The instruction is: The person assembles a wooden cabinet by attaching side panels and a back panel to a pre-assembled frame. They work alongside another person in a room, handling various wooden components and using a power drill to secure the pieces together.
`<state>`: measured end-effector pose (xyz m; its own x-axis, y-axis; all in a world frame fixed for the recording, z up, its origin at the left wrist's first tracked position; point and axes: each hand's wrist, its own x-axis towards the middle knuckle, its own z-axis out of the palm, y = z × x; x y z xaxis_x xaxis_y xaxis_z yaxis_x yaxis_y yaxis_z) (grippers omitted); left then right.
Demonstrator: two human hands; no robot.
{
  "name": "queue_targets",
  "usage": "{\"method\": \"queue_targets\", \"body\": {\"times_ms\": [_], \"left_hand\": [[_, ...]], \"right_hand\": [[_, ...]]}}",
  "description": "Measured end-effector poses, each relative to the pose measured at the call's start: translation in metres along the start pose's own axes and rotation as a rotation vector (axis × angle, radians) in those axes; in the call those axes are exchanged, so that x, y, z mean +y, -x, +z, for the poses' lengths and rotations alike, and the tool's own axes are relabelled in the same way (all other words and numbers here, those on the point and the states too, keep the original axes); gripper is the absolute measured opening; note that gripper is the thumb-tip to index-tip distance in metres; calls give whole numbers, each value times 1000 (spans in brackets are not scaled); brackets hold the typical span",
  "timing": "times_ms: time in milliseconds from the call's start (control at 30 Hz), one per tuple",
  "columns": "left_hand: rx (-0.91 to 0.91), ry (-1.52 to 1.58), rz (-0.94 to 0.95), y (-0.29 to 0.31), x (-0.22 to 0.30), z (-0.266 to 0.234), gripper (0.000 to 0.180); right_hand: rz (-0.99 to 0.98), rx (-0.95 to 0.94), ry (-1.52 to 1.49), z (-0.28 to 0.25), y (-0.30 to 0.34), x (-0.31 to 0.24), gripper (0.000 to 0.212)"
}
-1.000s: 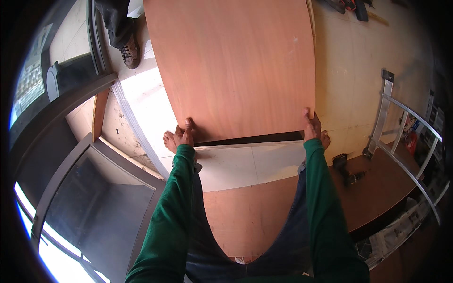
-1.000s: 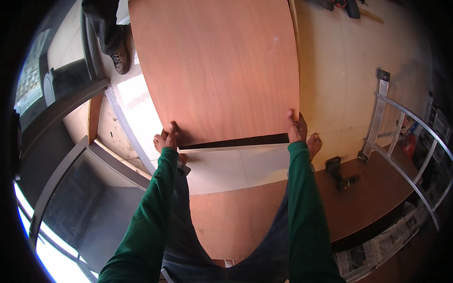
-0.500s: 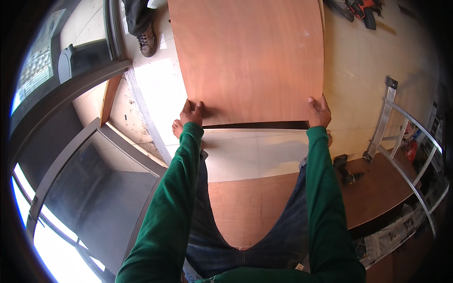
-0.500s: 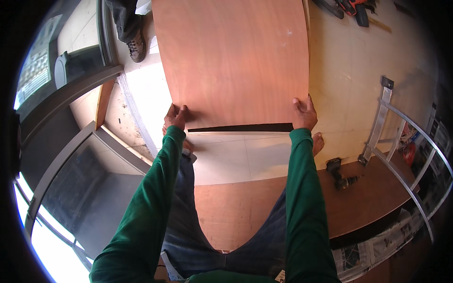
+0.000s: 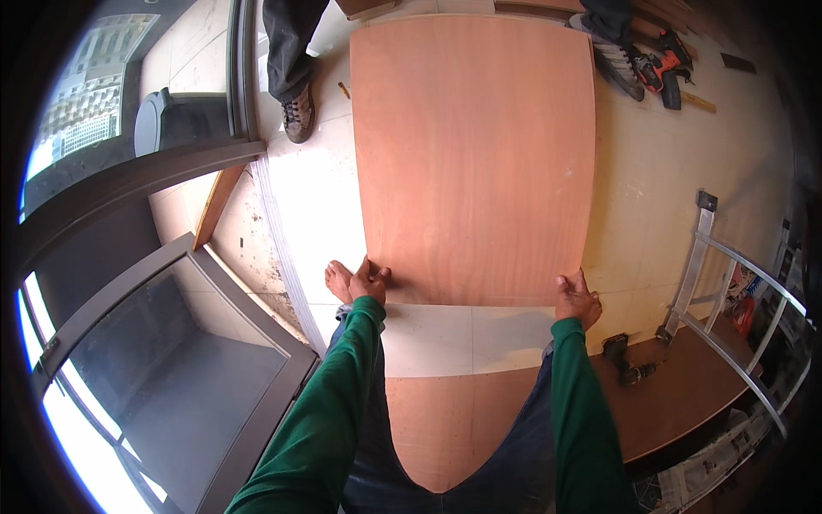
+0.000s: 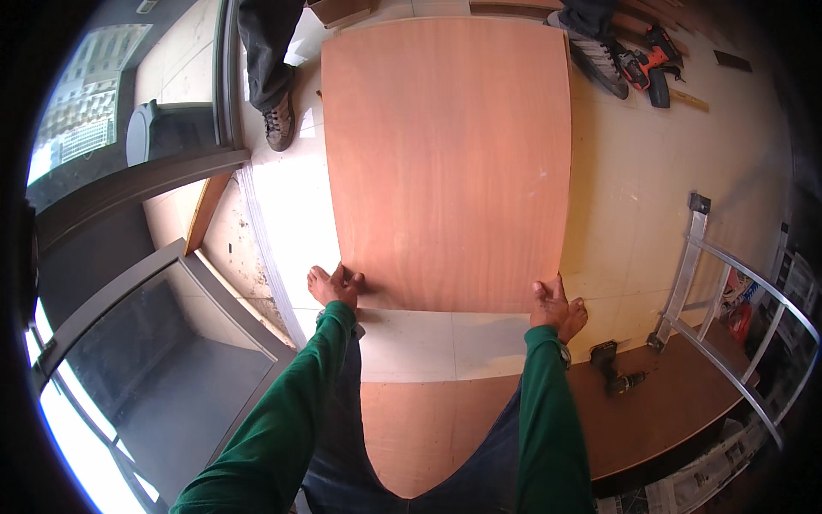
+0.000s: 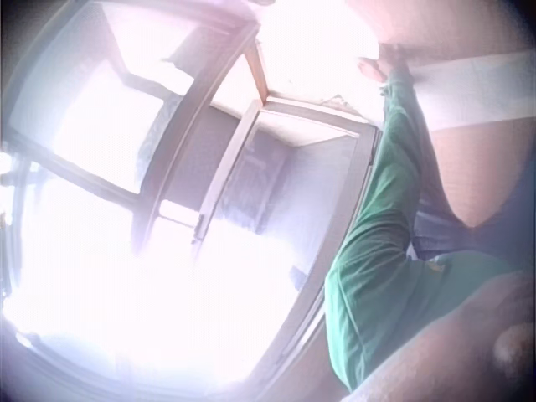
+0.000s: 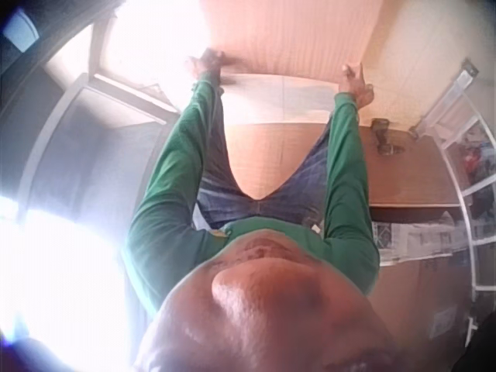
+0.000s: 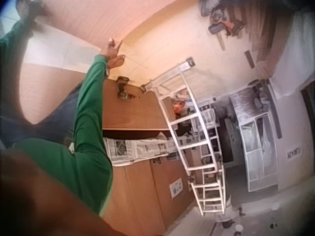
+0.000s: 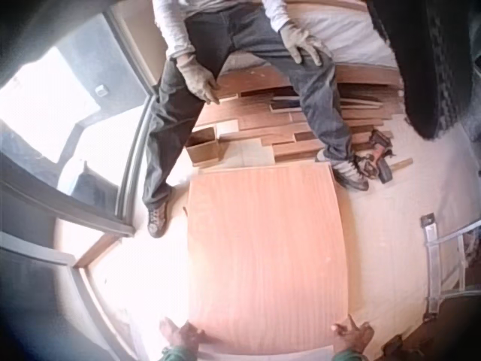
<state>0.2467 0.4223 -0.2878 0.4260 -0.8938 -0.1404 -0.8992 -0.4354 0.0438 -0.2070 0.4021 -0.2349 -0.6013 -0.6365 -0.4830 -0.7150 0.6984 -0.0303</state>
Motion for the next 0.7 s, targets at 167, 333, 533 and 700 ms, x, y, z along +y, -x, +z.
{"method": "queue_targets", "body": {"times_ms": [167,333,533,700], "left_hand": [[-275,-32,-269,-5,9,-7,53],[-668,947,-1344,38,51,-48,52],[-590,1179,-1251,52,23,-6,38],[-531,1197,-1246,44,31,-14,28]], "right_hand": [[123,-86,-420,-18,13,-14,70],[145,-148,-299,-18,27,-4,78],[71,109,-30,5,23,16,67],[14,132,254,9,23,12,63]]}}
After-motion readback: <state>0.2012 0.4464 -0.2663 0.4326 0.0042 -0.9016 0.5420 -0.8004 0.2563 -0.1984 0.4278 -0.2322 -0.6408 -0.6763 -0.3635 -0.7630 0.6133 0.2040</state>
